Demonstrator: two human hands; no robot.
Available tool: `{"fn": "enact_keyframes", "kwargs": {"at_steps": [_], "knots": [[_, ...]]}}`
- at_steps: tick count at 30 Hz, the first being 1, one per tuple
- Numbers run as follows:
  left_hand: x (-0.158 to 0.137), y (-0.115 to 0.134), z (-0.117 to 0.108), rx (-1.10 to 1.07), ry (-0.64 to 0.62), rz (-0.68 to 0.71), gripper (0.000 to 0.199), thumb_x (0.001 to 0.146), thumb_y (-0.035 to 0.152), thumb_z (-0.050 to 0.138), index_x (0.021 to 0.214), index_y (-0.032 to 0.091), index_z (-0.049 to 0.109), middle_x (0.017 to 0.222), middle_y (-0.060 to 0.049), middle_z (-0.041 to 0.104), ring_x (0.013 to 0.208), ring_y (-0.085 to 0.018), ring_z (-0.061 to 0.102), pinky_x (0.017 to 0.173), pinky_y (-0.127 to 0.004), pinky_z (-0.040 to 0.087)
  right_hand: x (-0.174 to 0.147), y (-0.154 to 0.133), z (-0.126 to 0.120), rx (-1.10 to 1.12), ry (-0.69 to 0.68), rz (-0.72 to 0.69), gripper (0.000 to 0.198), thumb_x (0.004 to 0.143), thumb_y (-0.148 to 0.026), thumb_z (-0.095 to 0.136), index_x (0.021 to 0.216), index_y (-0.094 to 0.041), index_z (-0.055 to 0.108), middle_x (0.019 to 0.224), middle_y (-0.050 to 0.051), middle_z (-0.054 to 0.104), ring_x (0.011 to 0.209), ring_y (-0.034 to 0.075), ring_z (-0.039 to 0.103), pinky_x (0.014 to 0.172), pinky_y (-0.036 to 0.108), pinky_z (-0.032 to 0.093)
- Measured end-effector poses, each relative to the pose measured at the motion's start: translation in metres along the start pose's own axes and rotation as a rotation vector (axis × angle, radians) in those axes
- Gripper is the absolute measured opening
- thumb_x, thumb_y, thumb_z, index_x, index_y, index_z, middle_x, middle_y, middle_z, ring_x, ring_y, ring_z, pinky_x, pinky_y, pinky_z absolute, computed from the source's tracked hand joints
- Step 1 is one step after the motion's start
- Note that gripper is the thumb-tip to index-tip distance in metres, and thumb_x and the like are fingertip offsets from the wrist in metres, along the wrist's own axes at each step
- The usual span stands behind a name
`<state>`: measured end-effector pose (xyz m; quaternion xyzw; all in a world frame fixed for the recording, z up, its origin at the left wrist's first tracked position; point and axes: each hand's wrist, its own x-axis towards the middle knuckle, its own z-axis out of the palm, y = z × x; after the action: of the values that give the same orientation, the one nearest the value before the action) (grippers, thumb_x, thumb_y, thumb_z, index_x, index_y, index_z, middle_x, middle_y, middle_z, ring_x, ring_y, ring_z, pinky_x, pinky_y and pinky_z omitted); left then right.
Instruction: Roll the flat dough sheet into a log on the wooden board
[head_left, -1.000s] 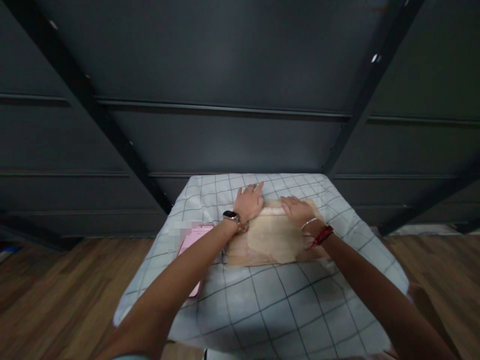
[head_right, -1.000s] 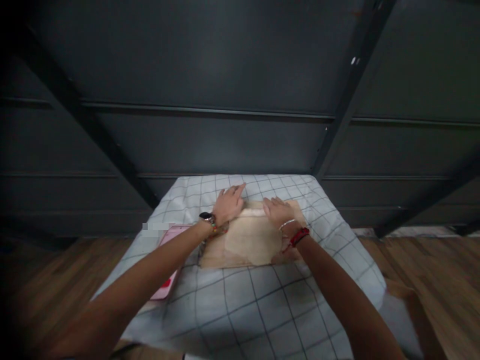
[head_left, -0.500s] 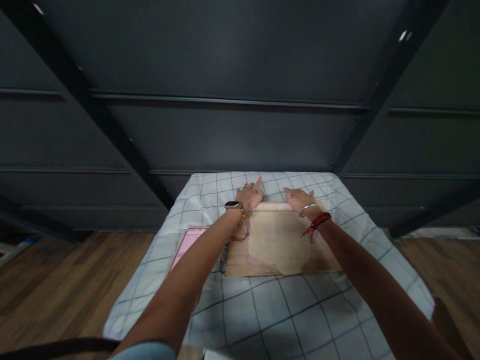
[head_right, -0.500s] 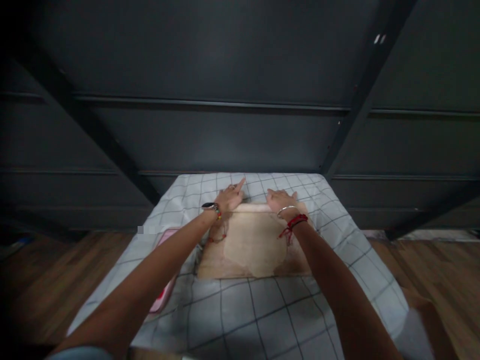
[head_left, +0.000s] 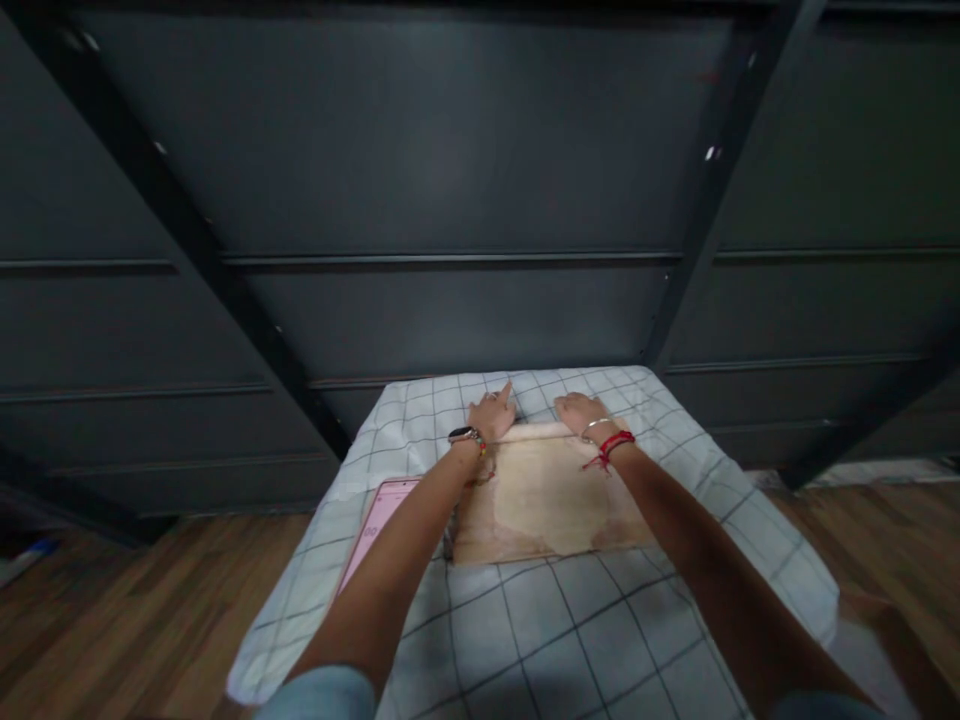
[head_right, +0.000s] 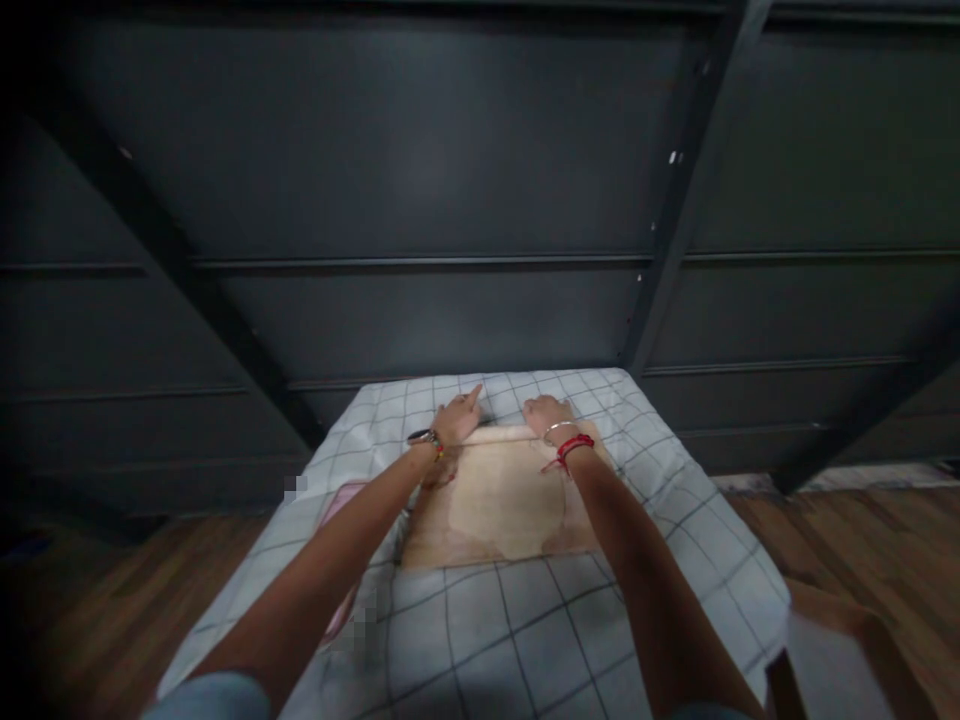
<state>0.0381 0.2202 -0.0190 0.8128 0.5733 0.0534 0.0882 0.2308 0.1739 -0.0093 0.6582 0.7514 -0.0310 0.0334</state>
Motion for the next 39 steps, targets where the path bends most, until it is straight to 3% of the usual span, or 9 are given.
{"fn": "enact_keyframes", "kwargs": {"at_steps": [6, 10, 14, 20, 24, 28, 33, 36, 39], "knots": [[-0.045, 0.012, 0.003, 0.135, 0.127, 0.101, 0.056, 0.092, 0.033, 0.027, 0.147, 0.02, 0.026, 0.134, -0.013, 0.051, 0.125, -0.027, 0.045, 0.103, -0.049, 0.032, -0.041, -0.006, 0.016, -0.056, 0.127, -0.09, 0.04, 0.096, -0.024, 0.027, 0.117, -0.017, 0.06, 0.115, 0.014, 0.065, 0.111, 0.024, 0.055, 0.092, 0.038, 0.041], [-0.081, 0.022, 0.007, 0.149, 0.187, 0.101, 0.056, 0.092, 0.031, 0.028, 0.146, 0.017, 0.028, 0.13, -0.014, 0.055, 0.119, -0.026, 0.051, 0.098, -0.043, 0.037, -0.068, -0.007, 0.027, 0.019, 0.22, -0.111, 0.047, 0.097, -0.029, 0.022, 0.133, -0.015, 0.05, 0.134, 0.01, 0.054, 0.126, 0.022, 0.044, 0.103, 0.035, 0.034], [-0.123, 0.029, 0.014, 0.148, 0.266, 0.139, 0.053, 0.093, 0.031, 0.028, 0.143, 0.016, 0.034, 0.141, -0.012, 0.045, 0.128, -0.027, 0.042, 0.102, -0.043, 0.033, -0.104, -0.012, 0.036, 0.052, 0.248, -0.112, 0.05, 0.096, -0.033, 0.024, 0.139, -0.013, 0.043, 0.142, 0.013, 0.044, 0.132, 0.023, 0.036, 0.106, 0.041, 0.031], [-0.165, 0.029, 0.012, 0.094, 0.189, 0.207, 0.049, 0.095, 0.029, 0.023, 0.141, 0.023, 0.037, 0.147, -0.004, 0.038, 0.132, -0.023, 0.037, 0.105, -0.043, 0.029, -0.148, -0.017, 0.032, 0.049, 0.191, -0.129, 0.053, 0.095, -0.04, 0.027, 0.141, -0.015, 0.04, 0.147, 0.014, 0.036, 0.136, 0.027, 0.029, 0.108, 0.051, 0.023], [-0.155, 0.027, 0.007, 0.068, 0.158, 0.198, 0.049, 0.096, 0.032, 0.02, 0.141, 0.023, 0.037, 0.145, -0.005, 0.041, 0.131, -0.022, 0.038, 0.105, -0.042, 0.031, -0.14, -0.022, 0.026, 0.061, 0.141, -0.073, 0.053, 0.097, -0.039, 0.024, 0.141, -0.015, 0.038, 0.148, 0.014, 0.033, 0.137, 0.027, 0.026, 0.108, 0.052, 0.021], [-0.127, 0.025, 0.005, 0.094, 0.187, 0.163, 0.05, 0.096, 0.035, 0.02, 0.139, 0.02, 0.039, 0.142, -0.008, 0.045, 0.129, -0.023, 0.041, 0.101, -0.042, 0.035, -0.107, -0.027, 0.02, 0.061, 0.129, -0.024, 0.053, 0.097, -0.041, 0.024, 0.142, -0.016, 0.038, 0.147, 0.015, 0.036, 0.135, 0.031, 0.03, 0.107, 0.059, 0.018], [-0.088, 0.019, -0.003, 0.142, 0.093, 0.195, 0.045, 0.096, 0.035, 0.02, 0.127, 0.03, 0.053, 0.14, -0.001, 0.047, 0.128, -0.023, 0.042, 0.099, -0.043, 0.037, -0.063, -0.029, 0.006, 0.107, 0.044, -0.207, 0.05, 0.098, -0.041, 0.02, 0.137, -0.022, 0.045, 0.146, 0.007, 0.039, 0.135, 0.028, 0.03, 0.106, 0.06, 0.021], [-0.068, 0.014, -0.008, 0.161, -0.011, 0.301, 0.044, 0.095, 0.032, 0.021, 0.126, 0.034, 0.053, 0.142, 0.005, 0.045, 0.133, -0.021, 0.035, 0.102, -0.041, 0.035, -0.047, -0.026, 0.006, 0.113, 0.044, -0.307, 0.052, 0.099, -0.037, 0.015, 0.137, -0.021, 0.046, 0.144, 0.008, 0.042, 0.131, 0.026, 0.037, 0.106, 0.058, 0.022], [-0.057, 0.011, -0.009, 0.177, -0.085, 0.397, 0.045, 0.095, 0.029, 0.02, 0.128, 0.031, 0.052, 0.138, 0.003, 0.05, 0.133, -0.018, 0.036, 0.102, -0.037, 0.035, -0.041, -0.024, 0.012, 0.1, 0.049, -0.329, 0.05, 0.099, -0.036, 0.016, 0.138, -0.022, 0.044, 0.143, 0.008, 0.043, 0.13, 0.024, 0.04, 0.107, 0.056, 0.02]]}}
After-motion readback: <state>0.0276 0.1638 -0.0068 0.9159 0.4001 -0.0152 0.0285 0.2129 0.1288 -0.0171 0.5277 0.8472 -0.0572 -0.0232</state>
